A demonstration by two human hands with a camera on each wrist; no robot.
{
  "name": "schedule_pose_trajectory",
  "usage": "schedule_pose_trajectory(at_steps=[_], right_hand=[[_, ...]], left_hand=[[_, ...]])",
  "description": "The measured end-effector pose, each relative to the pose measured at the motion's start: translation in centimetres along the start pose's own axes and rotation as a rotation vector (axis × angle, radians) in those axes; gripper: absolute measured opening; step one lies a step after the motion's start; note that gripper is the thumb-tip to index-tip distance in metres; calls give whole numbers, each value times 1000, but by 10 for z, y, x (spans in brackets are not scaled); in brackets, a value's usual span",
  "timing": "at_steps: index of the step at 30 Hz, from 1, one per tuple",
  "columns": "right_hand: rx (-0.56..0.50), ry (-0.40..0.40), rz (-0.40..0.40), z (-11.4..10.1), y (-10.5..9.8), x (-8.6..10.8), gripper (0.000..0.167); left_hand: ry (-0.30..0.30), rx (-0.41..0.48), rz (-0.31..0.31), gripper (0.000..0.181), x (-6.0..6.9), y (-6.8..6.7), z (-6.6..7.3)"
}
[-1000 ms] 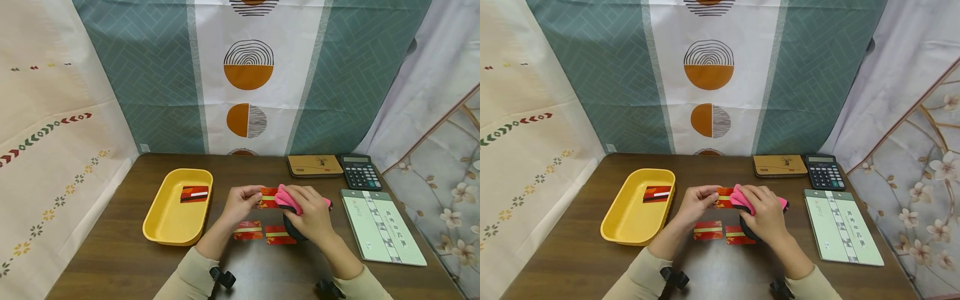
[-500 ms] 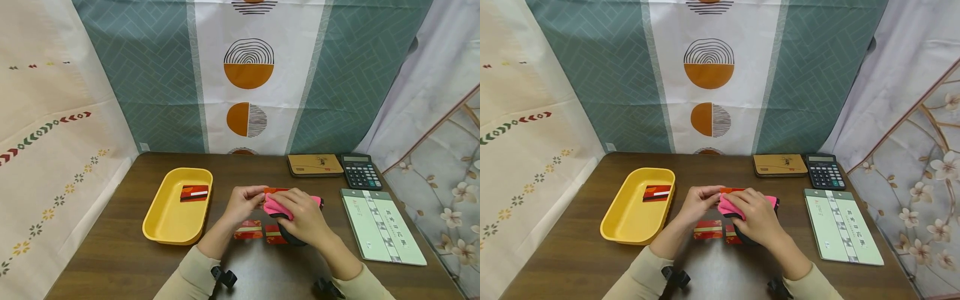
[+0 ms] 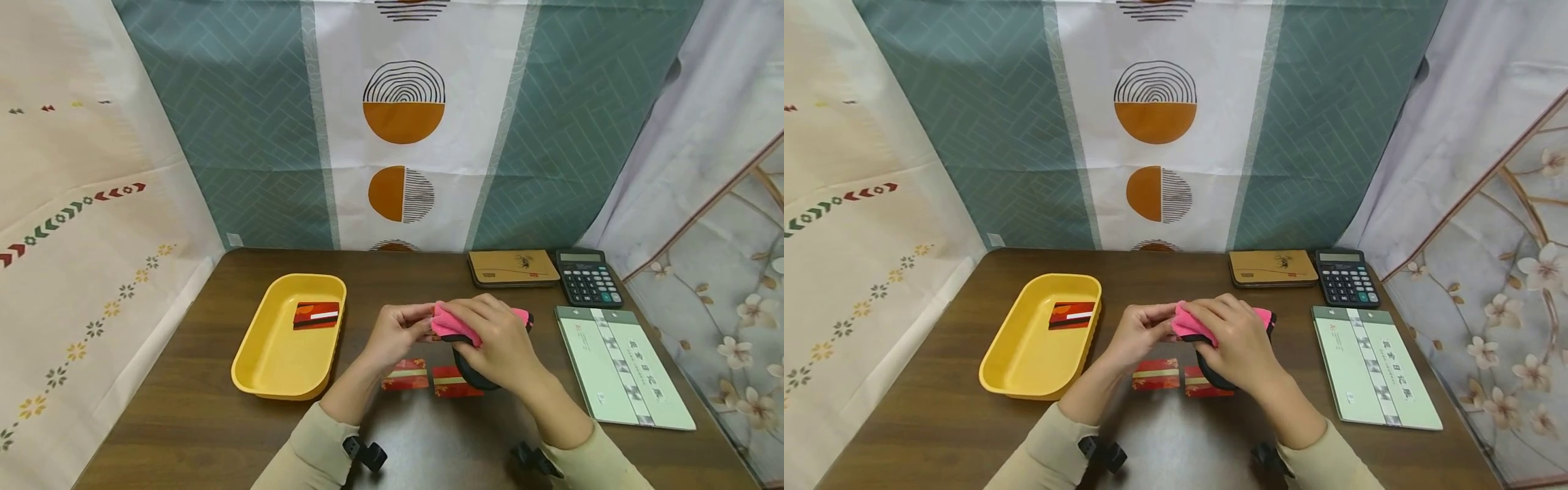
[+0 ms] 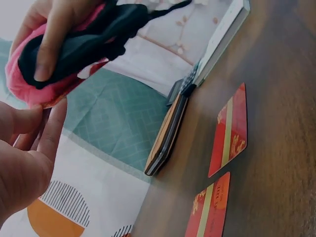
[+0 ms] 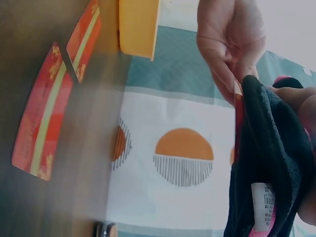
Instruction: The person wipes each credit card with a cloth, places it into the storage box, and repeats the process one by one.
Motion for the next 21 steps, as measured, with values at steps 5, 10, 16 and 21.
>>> schedule_pose_trajectory(at_steps=[5,10,16,21], right_hand=[[37,-43,-5,-6,6,5,61],[52,-30,8,-3,7,13,62],[59,76,67,19,-7,21,67],[40,127,88,31,-14,21,70]], left_hand=[[15,29,67,28,0,-7,1],[-2,13,138,27,0,-19,5],[-45,-13,161,28,1,-29,5],[-70,2,154,29,2,-29,3]])
Point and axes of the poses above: each hand's wrist, its own x-axis away from the middle knuckle, its own y-axis out of the palm, z = x × y, the point moved 10 cm from there along -x, towards the middle knuckle, and after that the axes turned 8 degrees about y, right-handed, at the moved point
